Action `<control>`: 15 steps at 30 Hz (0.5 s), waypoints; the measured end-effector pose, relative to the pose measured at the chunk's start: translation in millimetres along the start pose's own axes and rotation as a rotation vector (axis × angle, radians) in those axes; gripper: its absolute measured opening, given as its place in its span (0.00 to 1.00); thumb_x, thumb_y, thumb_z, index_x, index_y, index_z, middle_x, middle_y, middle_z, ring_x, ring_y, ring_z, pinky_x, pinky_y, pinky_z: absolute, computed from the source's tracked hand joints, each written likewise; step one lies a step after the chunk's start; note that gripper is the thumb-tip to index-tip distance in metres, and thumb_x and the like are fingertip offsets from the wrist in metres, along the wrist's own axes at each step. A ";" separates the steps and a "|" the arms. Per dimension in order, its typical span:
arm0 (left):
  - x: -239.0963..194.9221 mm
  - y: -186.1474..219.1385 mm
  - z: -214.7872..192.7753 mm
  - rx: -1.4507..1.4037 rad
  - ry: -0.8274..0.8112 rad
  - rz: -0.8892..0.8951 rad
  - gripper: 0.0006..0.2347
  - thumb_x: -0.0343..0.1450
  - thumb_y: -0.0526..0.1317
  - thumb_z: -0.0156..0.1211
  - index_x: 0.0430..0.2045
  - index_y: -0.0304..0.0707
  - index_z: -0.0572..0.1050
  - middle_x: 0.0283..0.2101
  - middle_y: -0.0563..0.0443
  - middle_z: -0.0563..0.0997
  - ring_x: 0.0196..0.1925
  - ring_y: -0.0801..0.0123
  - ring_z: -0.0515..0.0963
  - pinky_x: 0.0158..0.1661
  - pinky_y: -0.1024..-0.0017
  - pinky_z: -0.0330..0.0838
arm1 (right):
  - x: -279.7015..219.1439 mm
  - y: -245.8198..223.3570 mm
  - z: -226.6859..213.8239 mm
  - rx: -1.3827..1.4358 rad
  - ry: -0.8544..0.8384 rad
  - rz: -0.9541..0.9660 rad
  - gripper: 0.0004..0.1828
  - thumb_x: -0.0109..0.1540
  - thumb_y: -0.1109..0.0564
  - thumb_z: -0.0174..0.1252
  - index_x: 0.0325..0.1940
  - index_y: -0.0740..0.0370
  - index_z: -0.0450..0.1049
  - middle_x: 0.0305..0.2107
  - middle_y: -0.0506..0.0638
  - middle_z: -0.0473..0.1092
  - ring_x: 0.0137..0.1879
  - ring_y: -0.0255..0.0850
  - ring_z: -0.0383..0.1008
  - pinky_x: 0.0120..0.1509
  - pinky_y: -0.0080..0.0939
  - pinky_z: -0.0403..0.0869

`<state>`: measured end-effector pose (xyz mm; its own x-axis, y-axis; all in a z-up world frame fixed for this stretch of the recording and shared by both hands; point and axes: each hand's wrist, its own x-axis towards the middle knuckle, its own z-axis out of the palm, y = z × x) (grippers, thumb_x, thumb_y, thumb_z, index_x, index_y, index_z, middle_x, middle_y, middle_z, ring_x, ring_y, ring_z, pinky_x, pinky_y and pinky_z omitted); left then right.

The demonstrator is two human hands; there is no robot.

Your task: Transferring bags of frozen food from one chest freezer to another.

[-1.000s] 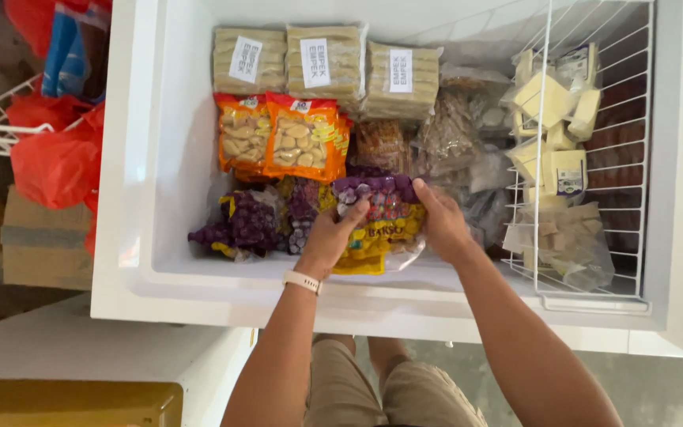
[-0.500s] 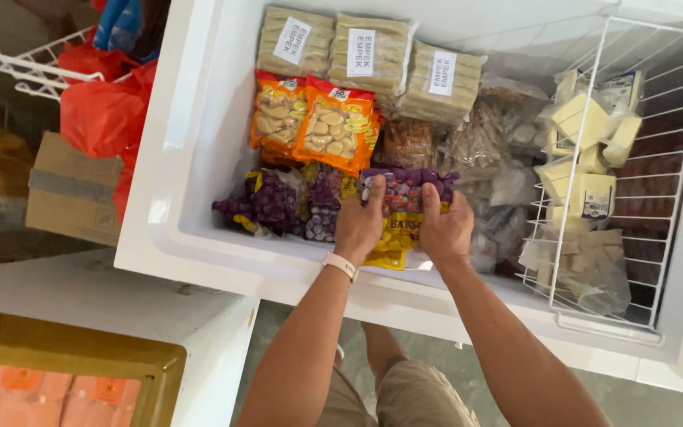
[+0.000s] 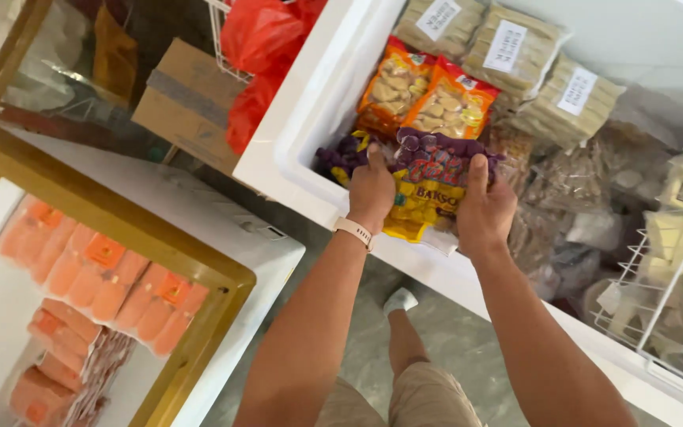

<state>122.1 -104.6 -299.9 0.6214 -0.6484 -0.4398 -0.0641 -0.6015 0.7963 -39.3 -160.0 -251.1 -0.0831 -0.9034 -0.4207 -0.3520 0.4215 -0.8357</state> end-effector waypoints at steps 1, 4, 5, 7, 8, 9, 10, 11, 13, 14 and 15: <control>4.5 -12.8 -7.7 -0.164 0.001 -0.066 0.34 0.78 0.65 0.38 0.43 0.24 0.78 0.44 0.30 0.80 0.51 0.41 0.78 0.51 0.52 0.69 | -6.9 0.2 6.6 -0.041 -0.031 -0.175 0.31 0.70 0.33 0.54 0.42 0.66 0.77 0.28 0.45 0.68 0.35 0.34 0.60 0.38 0.41 0.66; -21.2 -7.3 -59.3 -0.315 -0.067 -0.069 0.34 0.78 0.66 0.40 0.41 0.23 0.75 0.42 0.32 0.79 0.49 0.46 0.76 0.50 0.55 0.69 | -28.8 -0.4 27.1 0.023 -0.134 -0.293 0.29 0.70 0.33 0.53 0.45 0.64 0.78 0.31 0.42 0.71 0.37 0.30 0.64 0.41 0.36 0.70; -33.8 2.7 -82.8 -0.297 -0.125 0.003 0.34 0.77 0.66 0.40 0.38 0.22 0.75 0.39 0.32 0.78 0.45 0.48 0.76 0.48 0.55 0.69 | -34.3 -2.9 36.1 0.138 -0.211 -0.240 0.29 0.69 0.33 0.53 0.46 0.63 0.78 0.33 0.41 0.72 0.37 0.30 0.65 0.41 0.36 0.70; -42.2 -3.5 -100.9 -0.293 -0.071 -0.004 0.34 0.76 0.65 0.40 0.31 0.22 0.76 0.33 0.31 0.80 0.39 0.48 0.77 0.43 0.55 0.70 | -56.7 -9.7 52.2 0.246 -0.319 -0.183 0.27 0.68 0.35 0.53 0.47 0.62 0.78 0.35 0.41 0.74 0.39 0.30 0.69 0.44 0.35 0.73; -46.2 -7.1 -112.7 -0.274 -0.019 -0.007 0.34 0.74 0.65 0.40 0.24 0.23 0.78 0.28 0.31 0.81 0.32 0.48 0.78 0.39 0.55 0.72 | -68.5 -13.6 63.0 0.364 -0.421 -0.117 0.26 0.67 0.37 0.53 0.49 0.61 0.77 0.37 0.41 0.77 0.41 0.30 0.73 0.46 0.35 0.75; -52.5 -21.1 -124.3 -0.282 0.003 -0.024 0.34 0.74 0.65 0.40 0.24 0.23 0.78 0.28 0.31 0.81 0.32 0.48 0.78 0.39 0.55 0.72 | -79.5 -8.3 71.2 0.352 -0.447 -0.109 0.26 0.67 0.37 0.53 0.49 0.61 0.77 0.37 0.41 0.77 0.41 0.30 0.73 0.46 0.35 0.75; -59.0 -34.5 -135.6 -0.345 0.058 -0.092 0.34 0.74 0.64 0.39 0.24 0.24 0.78 0.28 0.33 0.82 0.32 0.52 0.78 0.39 0.57 0.71 | -90.3 -3.4 78.9 0.327 -0.471 -0.261 0.26 0.71 0.37 0.52 0.51 0.64 0.76 0.39 0.41 0.75 0.43 0.30 0.71 0.49 0.35 0.74; -59.0 -42.5 -146.0 -0.408 0.109 -0.140 0.34 0.75 0.64 0.38 0.24 0.25 0.79 0.28 0.35 0.82 0.31 0.55 0.78 0.40 0.60 0.71 | -95.9 -2.9 87.9 0.312 -0.486 -0.430 0.27 0.75 0.38 0.51 0.53 0.67 0.75 0.42 0.41 0.73 0.46 0.29 0.68 0.53 0.34 0.72; -71.7 -60.5 -172.7 -0.473 0.073 -0.085 0.33 0.76 0.64 0.41 0.29 0.25 0.79 0.31 0.38 0.82 0.34 0.59 0.76 0.41 0.61 0.70 | -107.9 6.9 106.8 0.296 -0.464 -0.421 0.27 0.74 0.37 0.49 0.53 0.65 0.76 0.43 0.41 0.74 0.47 0.29 0.69 0.54 0.33 0.72; -80.3 -69.6 -184.8 -0.527 0.018 -0.031 0.31 0.76 0.63 0.44 0.34 0.25 0.79 0.33 0.40 0.82 0.36 0.64 0.74 0.42 0.62 0.70 | -115.1 12.3 114.0 0.280 -0.423 -0.404 0.27 0.73 0.37 0.47 0.53 0.63 0.76 0.44 0.41 0.75 0.48 0.28 0.71 0.55 0.32 0.72; -95.2 -77.3 -197.9 -0.540 0.028 -0.029 0.31 0.76 0.63 0.44 0.34 0.25 0.79 0.33 0.40 0.82 0.36 0.64 0.74 0.42 0.62 0.70 | -127.2 14.1 121.4 0.272 -0.435 -0.414 0.27 0.73 0.37 0.47 0.53 0.63 0.76 0.44 0.41 0.75 0.48 0.28 0.71 0.55 0.32 0.72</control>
<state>222.4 96.0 -237.4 0.6382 -0.6178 -0.4594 0.3595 -0.2886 0.8874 79.5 -29.6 -252.2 0.4129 -0.9050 -0.1020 -0.0210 0.1025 -0.9945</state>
